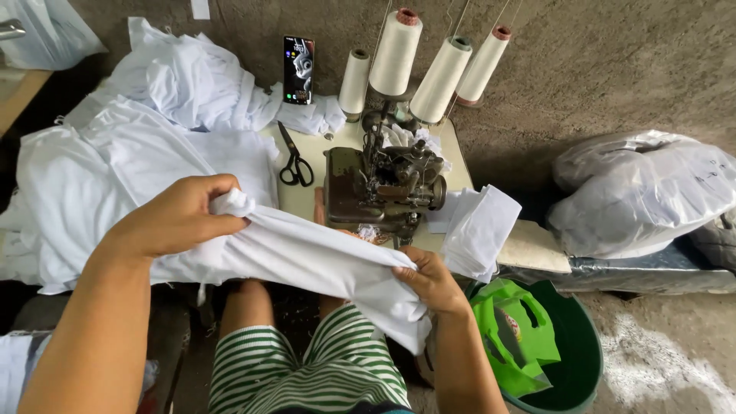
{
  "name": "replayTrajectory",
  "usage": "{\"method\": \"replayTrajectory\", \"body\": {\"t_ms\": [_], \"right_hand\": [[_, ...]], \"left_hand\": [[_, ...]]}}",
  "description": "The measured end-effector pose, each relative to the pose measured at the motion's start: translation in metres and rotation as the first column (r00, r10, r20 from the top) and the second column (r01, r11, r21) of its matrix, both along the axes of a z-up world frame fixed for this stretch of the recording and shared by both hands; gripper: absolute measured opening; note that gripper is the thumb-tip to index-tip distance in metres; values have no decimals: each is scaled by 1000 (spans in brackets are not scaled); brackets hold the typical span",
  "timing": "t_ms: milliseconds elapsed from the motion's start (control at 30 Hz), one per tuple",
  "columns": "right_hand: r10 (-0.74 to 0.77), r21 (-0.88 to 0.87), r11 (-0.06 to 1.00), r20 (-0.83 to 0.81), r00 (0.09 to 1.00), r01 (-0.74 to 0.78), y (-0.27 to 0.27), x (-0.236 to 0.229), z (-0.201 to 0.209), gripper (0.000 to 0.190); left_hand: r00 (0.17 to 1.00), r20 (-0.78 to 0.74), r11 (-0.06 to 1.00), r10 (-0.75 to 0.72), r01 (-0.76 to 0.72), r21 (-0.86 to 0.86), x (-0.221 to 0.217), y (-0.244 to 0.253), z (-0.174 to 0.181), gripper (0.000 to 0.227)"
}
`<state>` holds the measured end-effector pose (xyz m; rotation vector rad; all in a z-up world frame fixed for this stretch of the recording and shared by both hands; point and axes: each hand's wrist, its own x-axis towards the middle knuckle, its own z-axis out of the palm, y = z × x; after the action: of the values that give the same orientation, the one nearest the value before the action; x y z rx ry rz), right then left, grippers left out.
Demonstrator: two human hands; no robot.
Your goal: Sewing the edges of white fabric components using an industrial overlock machine
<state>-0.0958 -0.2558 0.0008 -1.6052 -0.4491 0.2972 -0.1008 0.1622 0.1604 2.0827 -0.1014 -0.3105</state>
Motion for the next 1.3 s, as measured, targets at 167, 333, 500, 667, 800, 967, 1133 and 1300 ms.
{"method": "replayTrajectory", "body": {"t_ms": [167,333,500,667,800,967,1133,1300], "right_hand": [[65,37,998,-168,984,-59,38,-7,6,21],[433,-42,887,-264,862,-459,73,-8,37,63],[290,338,841,378,879,-422,123,-11,76,114],[-13,330,924,535,845,-195,129,-16,68,59],[-239,222,969,716,656,111,128,-32,99,31],[-358,188,891,850,386,413,128,-33,97,16],[-381,204,820,892,244,534,109,-26,68,22],[-109,5,991,610,785,134,81,-33,99,32]], "left_hand": [[995,17,858,97,-75,-508,-3,-2,-10,37],[992,107,879,-66,109,-465,-22,-24,18,53],[908,84,861,-410,416,-293,-33,-71,20,42],[913,182,930,-365,350,107,-50,-71,27,45],[842,458,898,-287,70,434,-59,-48,10,18],[831,556,999,-33,15,36,-66,-51,4,20],[844,529,995,-84,44,88,-64,-49,0,25],[983,-165,982,-86,57,-178,-67,-56,38,59]]}}
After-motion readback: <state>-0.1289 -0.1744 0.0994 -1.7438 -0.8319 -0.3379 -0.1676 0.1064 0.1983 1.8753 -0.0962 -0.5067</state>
